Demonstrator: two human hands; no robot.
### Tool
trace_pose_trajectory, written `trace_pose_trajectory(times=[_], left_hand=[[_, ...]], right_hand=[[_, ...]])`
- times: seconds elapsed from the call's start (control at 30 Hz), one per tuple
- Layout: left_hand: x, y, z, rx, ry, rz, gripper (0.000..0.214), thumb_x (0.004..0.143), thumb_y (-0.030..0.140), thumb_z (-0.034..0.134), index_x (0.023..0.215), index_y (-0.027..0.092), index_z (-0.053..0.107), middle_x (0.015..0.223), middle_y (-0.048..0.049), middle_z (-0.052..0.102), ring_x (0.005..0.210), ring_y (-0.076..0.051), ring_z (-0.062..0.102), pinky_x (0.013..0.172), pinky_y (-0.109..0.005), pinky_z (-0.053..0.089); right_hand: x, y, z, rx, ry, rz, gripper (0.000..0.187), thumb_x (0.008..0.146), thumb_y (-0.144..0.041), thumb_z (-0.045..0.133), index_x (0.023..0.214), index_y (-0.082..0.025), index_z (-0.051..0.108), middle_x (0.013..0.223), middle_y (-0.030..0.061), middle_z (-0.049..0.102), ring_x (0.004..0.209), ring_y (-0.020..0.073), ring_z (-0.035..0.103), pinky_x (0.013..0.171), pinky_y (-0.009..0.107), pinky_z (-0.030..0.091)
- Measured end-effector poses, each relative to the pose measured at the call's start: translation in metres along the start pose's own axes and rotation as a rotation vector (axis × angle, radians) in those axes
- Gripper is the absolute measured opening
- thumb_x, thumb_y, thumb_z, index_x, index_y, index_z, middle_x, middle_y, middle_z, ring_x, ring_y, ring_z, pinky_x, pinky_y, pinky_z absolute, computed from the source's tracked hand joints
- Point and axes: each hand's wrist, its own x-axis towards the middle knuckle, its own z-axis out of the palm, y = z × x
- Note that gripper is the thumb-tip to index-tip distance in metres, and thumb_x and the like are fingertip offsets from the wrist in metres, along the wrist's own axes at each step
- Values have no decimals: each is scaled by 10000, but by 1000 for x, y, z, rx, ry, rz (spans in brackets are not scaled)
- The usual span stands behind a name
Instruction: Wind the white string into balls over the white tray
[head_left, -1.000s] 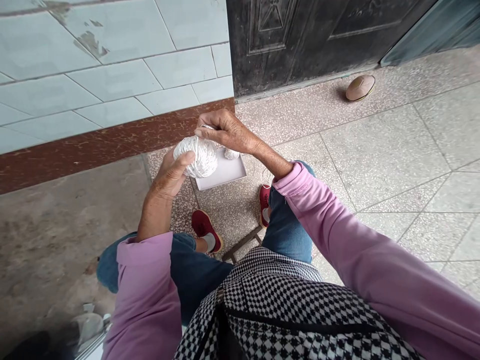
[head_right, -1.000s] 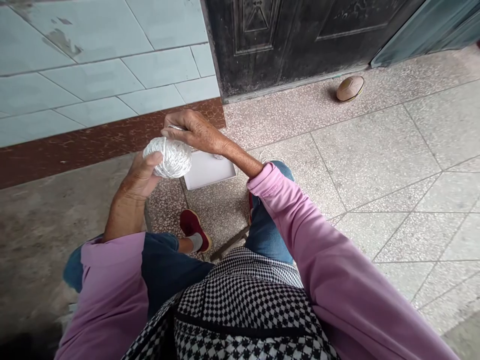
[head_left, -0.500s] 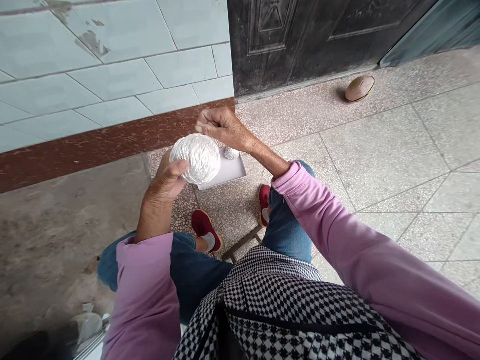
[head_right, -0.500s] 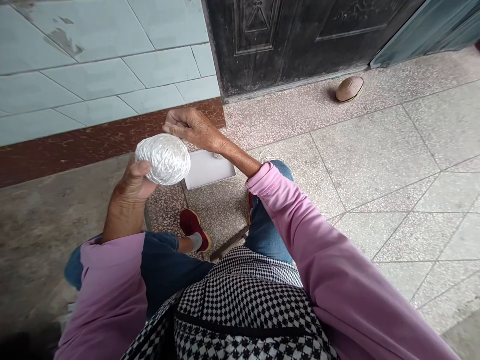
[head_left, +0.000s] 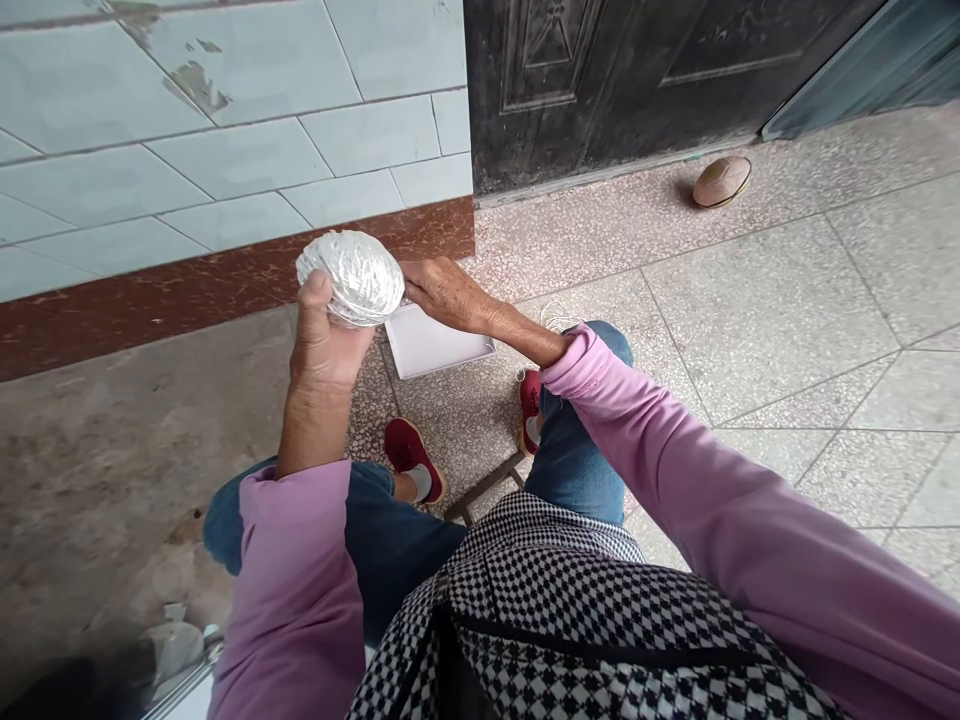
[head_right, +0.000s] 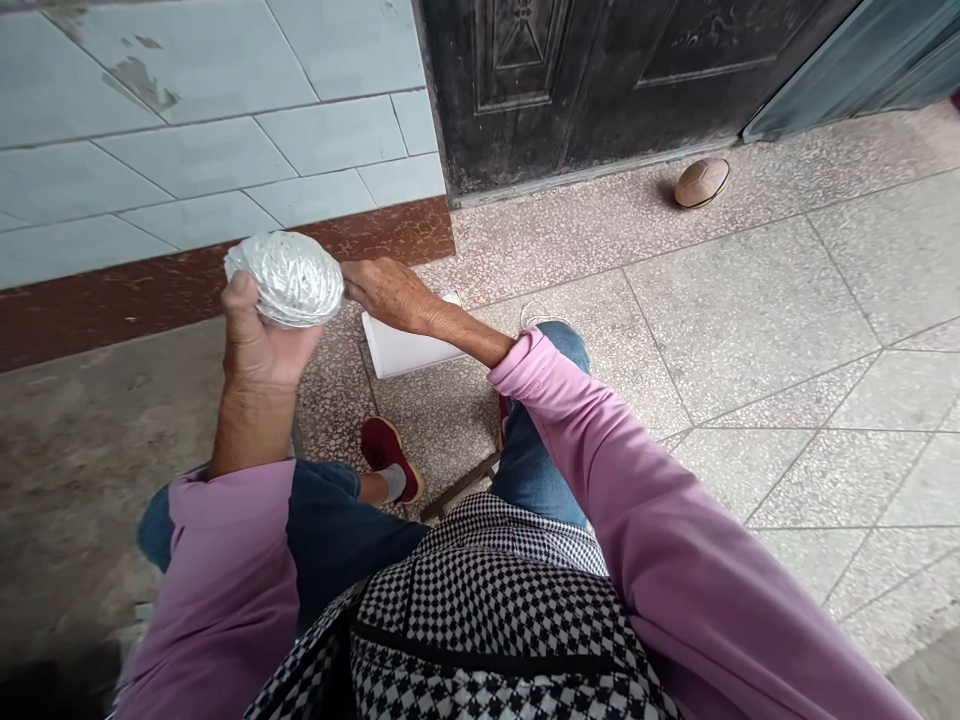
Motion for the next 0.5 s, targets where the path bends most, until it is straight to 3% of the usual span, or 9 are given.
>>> trace_pose_trajectory(times=[0.13,0.3,0.4,0.5], left_hand=[[3,1,-3,37,51,25,952,650,1030,1072,1188,290,808,1523,-154,834,1721,-478,647,1437,-689,629],[7,-5,-7,96,195,51,903,581,864,1146,1114,243,765,1310,-142,830,1356,-409,798,1199,-606,754],[11,-14,-14,233,266,89,942,501,788,1181,1121,232,741,1265,-116,829,1213,-348,810,1186,-577,742],[13,-23,-22,430,279,115,1017,473,765,1202,1206,233,740,1274,-107,847,1161,-336,808,1193,-607,724]], right_hand=[[-8,-20,3,12,-104,35,389,1310,-98,686,943,-226,691,1035,84,827,1054,250,697,1000,370,495],[-16,-27,6,135,-235,-95,435,1335,-100,661,919,-220,616,965,32,733,952,210,629,956,350,472],[-14,-18,3,240,-232,-212,404,1385,-153,595,988,-187,659,953,15,690,917,188,602,931,324,478],[-9,-9,-9,312,-169,-266,446,1441,-332,595,1034,-179,691,940,10,680,916,179,589,899,303,493]])
